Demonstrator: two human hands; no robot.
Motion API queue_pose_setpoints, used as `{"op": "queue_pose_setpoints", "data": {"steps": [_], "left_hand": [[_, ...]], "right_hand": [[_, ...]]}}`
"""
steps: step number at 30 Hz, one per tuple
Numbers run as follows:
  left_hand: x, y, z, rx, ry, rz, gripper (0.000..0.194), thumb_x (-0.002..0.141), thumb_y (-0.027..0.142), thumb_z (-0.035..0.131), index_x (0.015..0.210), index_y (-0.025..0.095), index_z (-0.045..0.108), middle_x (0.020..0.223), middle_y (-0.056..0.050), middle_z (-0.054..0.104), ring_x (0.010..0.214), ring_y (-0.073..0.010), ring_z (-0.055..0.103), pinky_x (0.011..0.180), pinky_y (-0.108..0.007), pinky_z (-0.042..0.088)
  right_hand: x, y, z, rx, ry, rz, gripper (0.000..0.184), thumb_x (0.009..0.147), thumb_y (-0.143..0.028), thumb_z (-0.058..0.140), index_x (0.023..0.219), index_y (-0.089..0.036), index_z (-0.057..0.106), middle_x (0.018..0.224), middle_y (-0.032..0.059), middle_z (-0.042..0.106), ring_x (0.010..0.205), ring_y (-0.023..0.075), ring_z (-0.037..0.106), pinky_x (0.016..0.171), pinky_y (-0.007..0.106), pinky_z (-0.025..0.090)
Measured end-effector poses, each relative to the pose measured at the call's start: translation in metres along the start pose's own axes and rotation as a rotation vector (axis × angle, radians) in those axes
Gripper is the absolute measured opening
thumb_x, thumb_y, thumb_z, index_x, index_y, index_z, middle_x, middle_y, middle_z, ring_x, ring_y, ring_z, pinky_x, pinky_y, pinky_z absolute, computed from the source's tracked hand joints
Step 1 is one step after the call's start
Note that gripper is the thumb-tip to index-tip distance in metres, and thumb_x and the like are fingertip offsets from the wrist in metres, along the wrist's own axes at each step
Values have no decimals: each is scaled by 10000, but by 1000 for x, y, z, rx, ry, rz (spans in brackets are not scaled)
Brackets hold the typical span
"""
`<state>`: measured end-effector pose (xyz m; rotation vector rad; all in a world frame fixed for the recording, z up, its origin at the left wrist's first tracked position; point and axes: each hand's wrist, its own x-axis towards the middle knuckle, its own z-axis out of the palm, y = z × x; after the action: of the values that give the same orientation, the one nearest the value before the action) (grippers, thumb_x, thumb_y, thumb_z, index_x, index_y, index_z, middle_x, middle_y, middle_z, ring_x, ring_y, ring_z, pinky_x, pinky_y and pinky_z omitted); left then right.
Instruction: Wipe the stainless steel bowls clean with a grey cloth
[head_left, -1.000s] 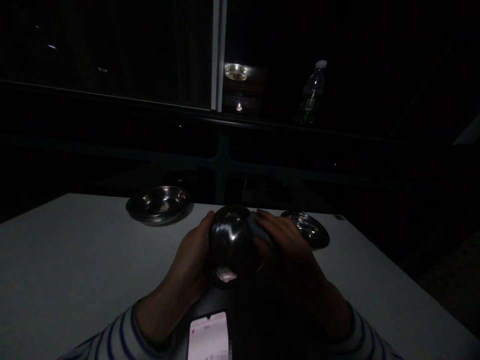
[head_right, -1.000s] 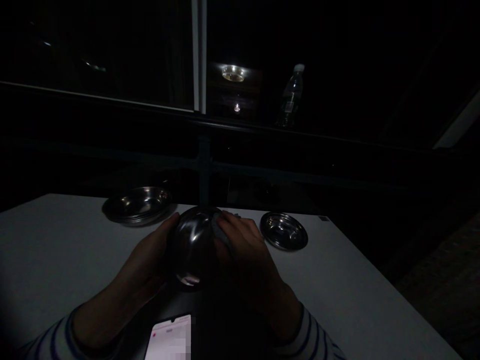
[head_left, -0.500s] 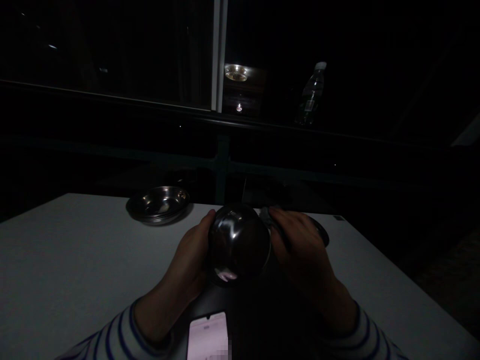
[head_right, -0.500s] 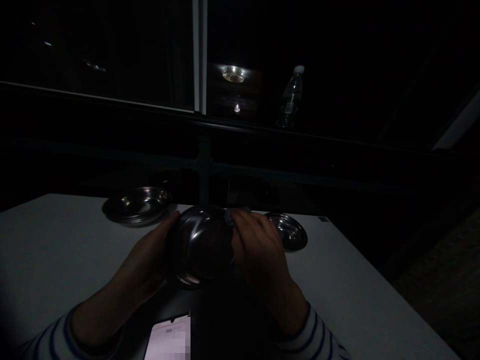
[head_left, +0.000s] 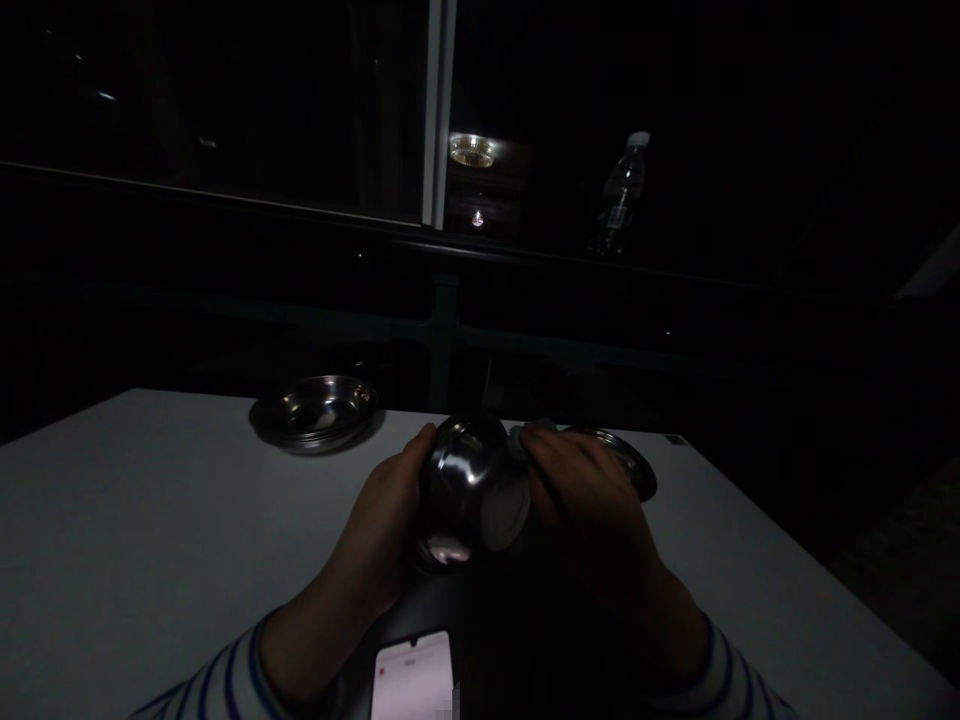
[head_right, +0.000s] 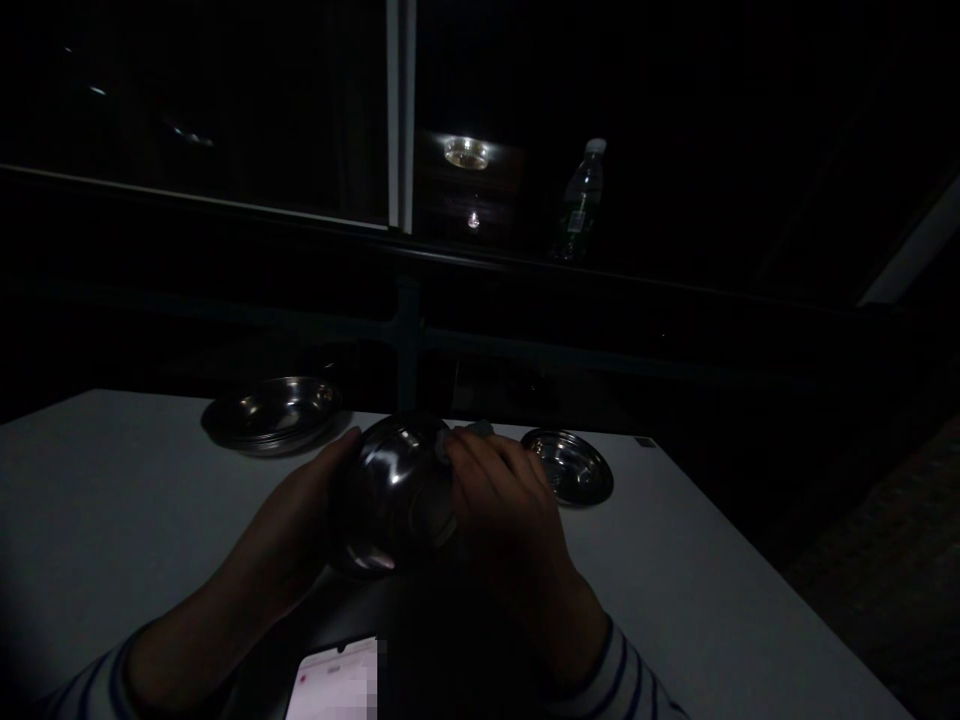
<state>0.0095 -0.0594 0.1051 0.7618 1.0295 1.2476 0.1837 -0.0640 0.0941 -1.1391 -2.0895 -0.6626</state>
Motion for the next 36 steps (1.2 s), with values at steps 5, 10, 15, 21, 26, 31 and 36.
{"op": "queue_pose_setpoints", "data": {"steps": [5,10,15,21,26,31,36], "left_hand": [[-1,1,0,38,14,3,381,676,491,574,759,128,652,659,-42,654,619,-172,589,542,-256,420],[0,-3,0,51,36,22,397,677,515,561,747,135,651,666,-51,664,594,-174,591,520,-259,417],[5,-3,-3,19,81,37,390,673,503,571,792,140,651,691,-58,673,601,-190,611,531,-279,440],[0,0,-2,8,36,7,394,689,500,556,790,131,652,691,-72,672,607,-198,618,538,-284,442],[-1,0,-2,-1,16,-4,395,691,492,561,826,134,655,713,-76,680,627,-201,624,544,-280,444],[5,1,-6,-77,85,70,312,679,441,596,800,159,651,641,-25,664,545,-159,594,525,-263,445],[6,-1,-4,-97,40,-52,299,681,422,594,744,134,646,632,-47,658,555,-174,597,514,-272,444]], "right_hand": [[1,-5,2,53,-39,-30,299,867,-178,392,1134,-116,511,1126,68,580,963,219,495,821,380,420],[0,-13,8,125,-39,-44,333,864,-192,392,1163,-83,490,1181,91,542,985,214,474,823,355,428],[-8,-23,14,109,-74,-169,363,842,-206,426,1194,-134,470,1213,60,526,948,212,475,729,344,440],[-7,-19,9,83,1,-153,308,853,-166,388,1130,-167,521,1142,36,579,908,190,486,695,322,429],[-6,-16,10,41,-20,-95,324,844,-145,393,1143,-144,518,1176,53,557,923,195,484,713,325,430],[-13,-30,14,41,19,-256,336,835,-193,440,1163,-166,508,1158,17,575,947,189,483,728,326,420],[-8,-21,10,13,24,-120,288,855,-198,405,1107,-167,540,1125,32,593,912,193,504,697,333,436]]}}
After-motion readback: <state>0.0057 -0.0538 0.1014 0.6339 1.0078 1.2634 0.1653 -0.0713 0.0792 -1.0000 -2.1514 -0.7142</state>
